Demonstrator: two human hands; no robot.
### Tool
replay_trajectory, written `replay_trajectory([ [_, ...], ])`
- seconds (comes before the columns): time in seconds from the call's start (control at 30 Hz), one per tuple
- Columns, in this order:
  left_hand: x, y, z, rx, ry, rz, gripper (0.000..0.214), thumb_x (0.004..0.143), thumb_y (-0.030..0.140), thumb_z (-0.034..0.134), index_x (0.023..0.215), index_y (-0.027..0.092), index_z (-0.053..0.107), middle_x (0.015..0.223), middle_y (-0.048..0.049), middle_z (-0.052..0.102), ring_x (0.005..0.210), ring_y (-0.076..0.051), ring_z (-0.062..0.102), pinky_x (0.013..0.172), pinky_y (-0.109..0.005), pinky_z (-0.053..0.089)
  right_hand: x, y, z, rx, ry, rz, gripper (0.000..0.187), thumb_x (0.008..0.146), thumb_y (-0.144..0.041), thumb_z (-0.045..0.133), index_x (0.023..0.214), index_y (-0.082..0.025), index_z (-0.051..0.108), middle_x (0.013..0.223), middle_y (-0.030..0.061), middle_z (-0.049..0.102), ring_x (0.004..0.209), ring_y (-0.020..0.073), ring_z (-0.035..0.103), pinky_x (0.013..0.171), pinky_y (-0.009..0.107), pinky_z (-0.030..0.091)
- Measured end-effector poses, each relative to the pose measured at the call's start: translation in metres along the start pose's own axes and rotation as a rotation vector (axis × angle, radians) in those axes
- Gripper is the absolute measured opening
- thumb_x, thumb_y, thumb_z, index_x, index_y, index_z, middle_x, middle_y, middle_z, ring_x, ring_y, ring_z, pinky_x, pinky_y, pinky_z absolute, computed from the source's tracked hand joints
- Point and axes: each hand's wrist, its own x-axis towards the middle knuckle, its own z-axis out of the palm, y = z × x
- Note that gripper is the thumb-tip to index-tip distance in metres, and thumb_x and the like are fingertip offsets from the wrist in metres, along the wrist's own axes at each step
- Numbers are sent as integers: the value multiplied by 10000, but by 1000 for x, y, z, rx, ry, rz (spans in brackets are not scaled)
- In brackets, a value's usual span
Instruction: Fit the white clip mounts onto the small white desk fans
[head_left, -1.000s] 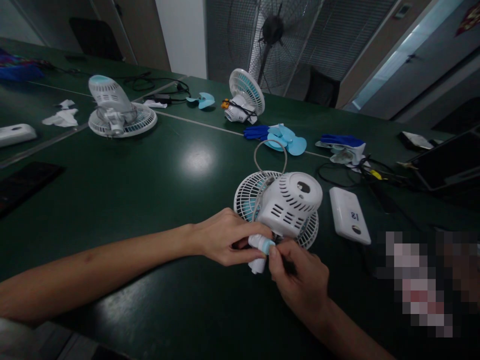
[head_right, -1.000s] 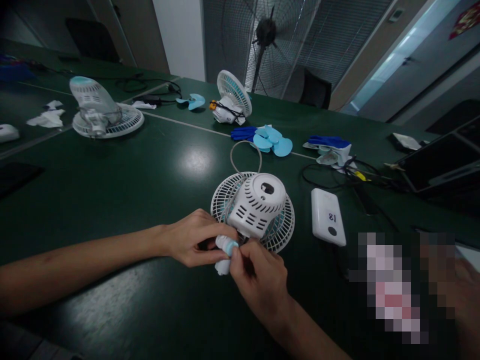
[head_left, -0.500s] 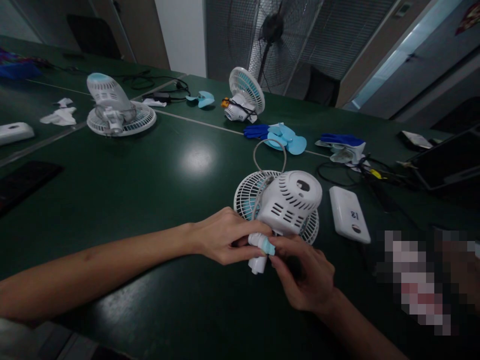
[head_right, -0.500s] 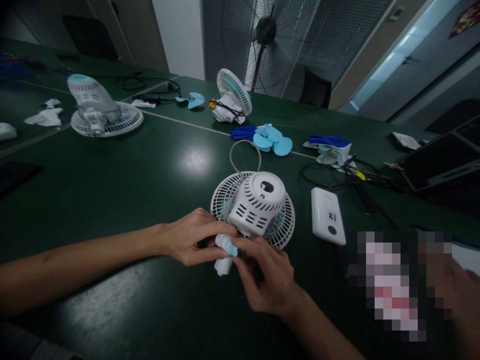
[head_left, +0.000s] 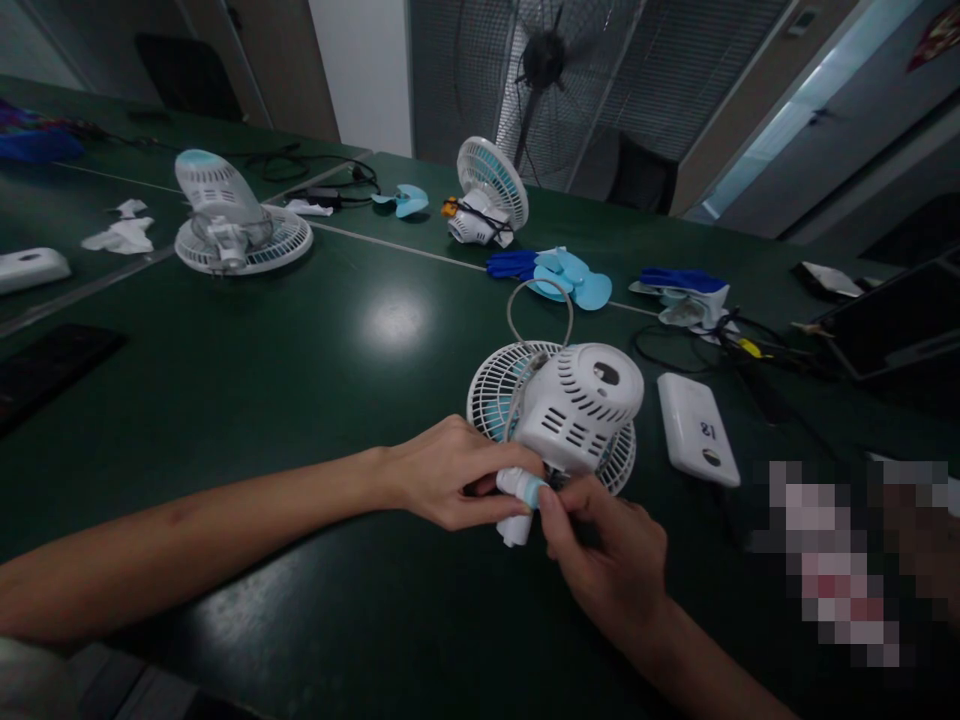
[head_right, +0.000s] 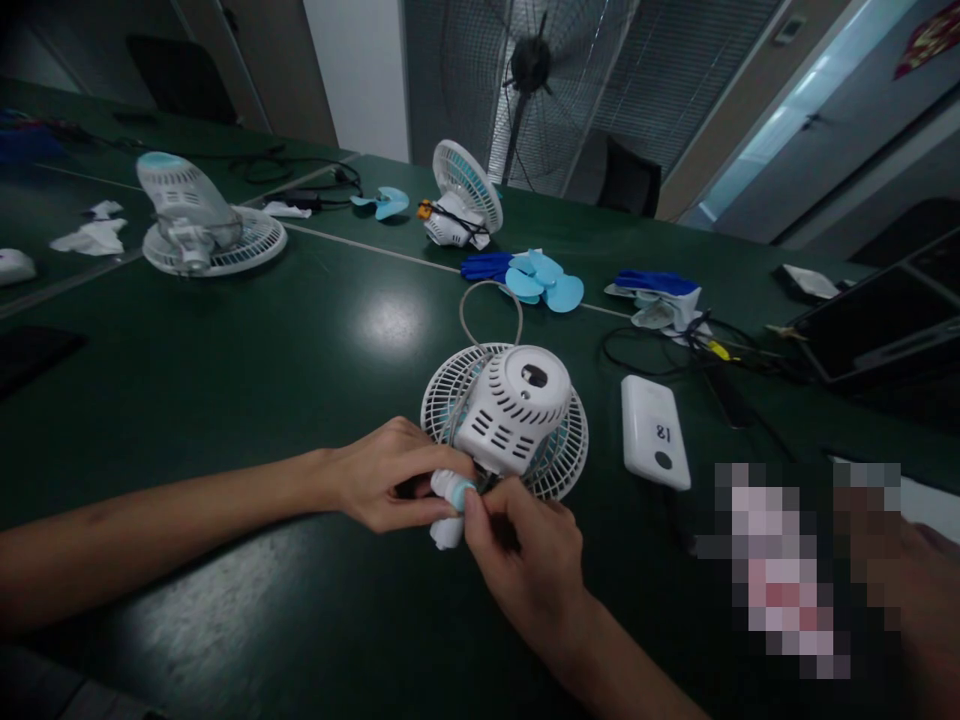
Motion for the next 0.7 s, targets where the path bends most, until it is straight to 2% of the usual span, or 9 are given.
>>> replay_trajectory([
  [0.17,0,1,0,-1,3,10,308,1039,386,571,1258,170,570,691,28,605,592,-125,594,551,-245,450,-3,-7,4,283,-106,242,344,1031,-230,541,687,-216,530,424,-94,540,325,68,539,381,151,422],
  [0.27,0,1,0,-17,-4,-2,311,1043,392,566,1261,172,573,695,28,603,591,-122,591,556,-246,456,-6,-4,3,217,-74,134,263,1003,-214,580,741,-216,565,492,-78,584,371,78,566,406,170,448],
  [0.37,0,0,-1,-35,3,2,313,1048,400,562,1260,171,571,699,23,612,585,-120,590,551,-248,456,-7,4,0,98,6,-26,47,929,-194,649,957,-217,618,664,-40,685,477,112,645,476,214,526],
  [0.43,0,-1,-1,-35,11,17,315,1049,402,562,1260,168,567,697,24,612,582,-119,588,546,-250,453,-7,8,-3,95,-2,-90,223,900,-175,654,1116,-207,603,773,-10,726,535,129,678,516,240,564],
  [0.5,0,-1,-1,-29,15,27,320,1050,399,564,1268,166,558,698,26,612,580,-119,587,542,-253,451,-6,11,-5,90,-39,-143,291,896,-159,636,1182,-200,592,819,5,737,551,134,683,532,258,575],
  [0.7,-1,-2,0,-14,21,18,322,1046,401,567,1271,172,555,703,32,618,574,-111,590,538,-250,467,-5,15,-5,60,-57,-159,242,941,-187,636,1180,-222,615,816,-6,745,591,136,713,535,235,571],
])
